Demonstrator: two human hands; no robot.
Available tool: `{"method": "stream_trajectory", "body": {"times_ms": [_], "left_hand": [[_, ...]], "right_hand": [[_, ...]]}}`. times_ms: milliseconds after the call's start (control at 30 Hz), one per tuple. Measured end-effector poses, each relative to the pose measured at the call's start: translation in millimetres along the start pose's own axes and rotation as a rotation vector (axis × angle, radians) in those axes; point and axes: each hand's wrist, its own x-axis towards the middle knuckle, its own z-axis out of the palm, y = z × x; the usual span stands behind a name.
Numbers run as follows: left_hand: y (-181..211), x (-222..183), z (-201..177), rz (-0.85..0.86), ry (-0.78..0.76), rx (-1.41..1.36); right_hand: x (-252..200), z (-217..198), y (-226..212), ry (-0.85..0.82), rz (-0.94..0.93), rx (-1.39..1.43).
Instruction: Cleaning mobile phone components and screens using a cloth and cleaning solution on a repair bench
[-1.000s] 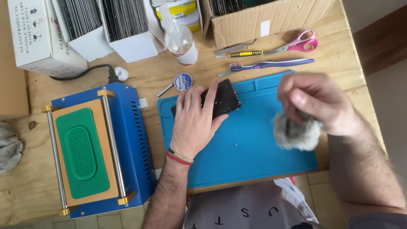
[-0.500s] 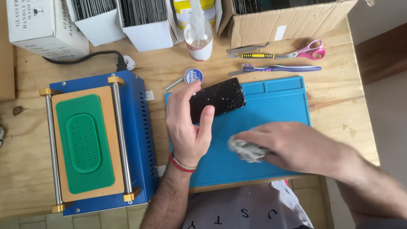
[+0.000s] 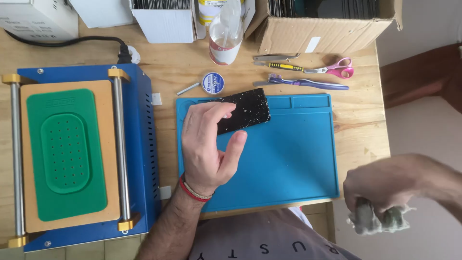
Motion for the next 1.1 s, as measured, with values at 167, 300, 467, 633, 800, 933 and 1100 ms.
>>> {"method": "stream_trajectory", "body": {"times_ms": [167,300,467,633,800,933,1100], "left_hand": [[-8.2,-2.6,4.8,0.028,-0.031,0.03],[-13.1,-2.9,5.8,0.019,-0.089,0.05],[-6.7,-2.2,5.3,0.048,-0.113,0.069],[-3.1,-3.7,3.4,0.102,-0.158,0.072],[13.4,7.7,-8.8,0.17,-0.313,0.026],[35.1,-2.5,-3.8,0.291,-0.4,0.004],[53.4,-39.2,17.0,0.35,-0.631,-0.157]], "right_hand": [[25.3,-42.8,-8.0,0.801,-0.878,-0.951],[60.3,-9.7,-52.8,1.022,-1.561,-0.955],[82.5,-4.7,29.9,0.248,-0.822,-1.122],[40.2,-82.8,114.4,0.503,-0.353,-0.816],[145.4,-153.4,250.5,0.883,-1.02,-0.012],[171.4,-118.3,230.3,1.115,-0.359,0.022],[245.6,-112.7,277.3,1.433,-0.411,0.834]]}}
